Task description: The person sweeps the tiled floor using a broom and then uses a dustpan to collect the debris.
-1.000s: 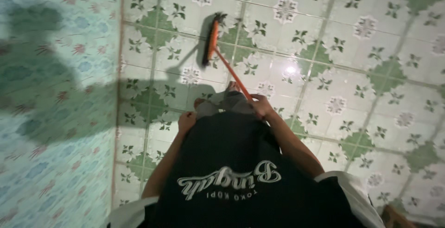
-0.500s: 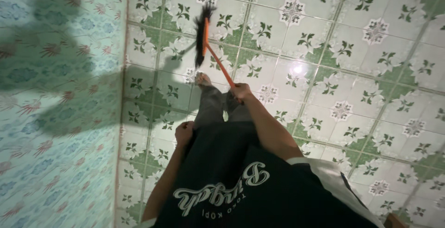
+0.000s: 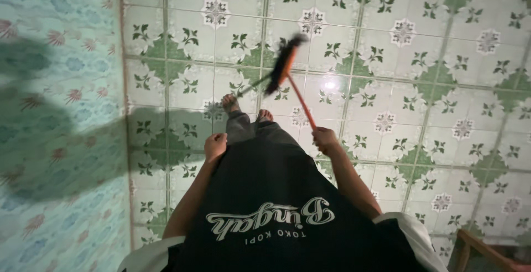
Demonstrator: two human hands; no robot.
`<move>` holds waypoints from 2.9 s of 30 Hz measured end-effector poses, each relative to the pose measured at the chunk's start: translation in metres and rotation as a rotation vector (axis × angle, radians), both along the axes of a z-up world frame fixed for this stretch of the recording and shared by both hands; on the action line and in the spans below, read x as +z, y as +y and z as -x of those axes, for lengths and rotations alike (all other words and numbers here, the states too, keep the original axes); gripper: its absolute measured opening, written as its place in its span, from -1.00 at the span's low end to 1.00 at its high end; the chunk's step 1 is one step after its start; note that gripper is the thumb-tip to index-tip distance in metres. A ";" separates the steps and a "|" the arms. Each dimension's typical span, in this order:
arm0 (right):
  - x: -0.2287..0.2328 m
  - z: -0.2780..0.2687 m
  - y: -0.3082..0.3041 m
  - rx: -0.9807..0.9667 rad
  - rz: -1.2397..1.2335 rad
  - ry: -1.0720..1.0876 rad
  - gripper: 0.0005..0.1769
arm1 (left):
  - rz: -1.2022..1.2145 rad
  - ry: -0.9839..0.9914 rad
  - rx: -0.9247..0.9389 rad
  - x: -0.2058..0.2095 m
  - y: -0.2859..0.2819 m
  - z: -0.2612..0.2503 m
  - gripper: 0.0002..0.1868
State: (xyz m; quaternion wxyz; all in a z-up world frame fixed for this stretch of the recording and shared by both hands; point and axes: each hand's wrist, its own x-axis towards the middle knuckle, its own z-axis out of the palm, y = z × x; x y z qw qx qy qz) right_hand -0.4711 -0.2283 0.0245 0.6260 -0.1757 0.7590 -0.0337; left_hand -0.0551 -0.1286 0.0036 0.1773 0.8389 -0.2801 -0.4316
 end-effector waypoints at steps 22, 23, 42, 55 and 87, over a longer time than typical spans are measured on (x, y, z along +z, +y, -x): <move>-0.024 -0.150 -0.040 0.575 0.284 -0.246 -0.55 | -0.053 -0.018 0.096 0.003 0.007 -0.056 -0.62; -0.037 -0.173 -0.044 0.596 0.170 -0.167 -0.56 | -0.105 0.025 0.109 0.005 0.011 -0.060 -0.60; -0.058 -0.223 -0.084 0.267 0.011 -0.179 -0.70 | -0.118 -0.046 0.078 0.017 0.014 -0.093 -0.61; 0.010 -0.078 -0.055 -0.112 -0.049 0.032 -0.52 | -0.038 0.117 -0.032 -0.013 -0.077 -0.074 -0.62; -0.054 -0.243 -0.055 0.396 0.040 -0.101 -0.65 | 0.161 0.020 -0.126 -0.005 -0.039 -0.105 -0.67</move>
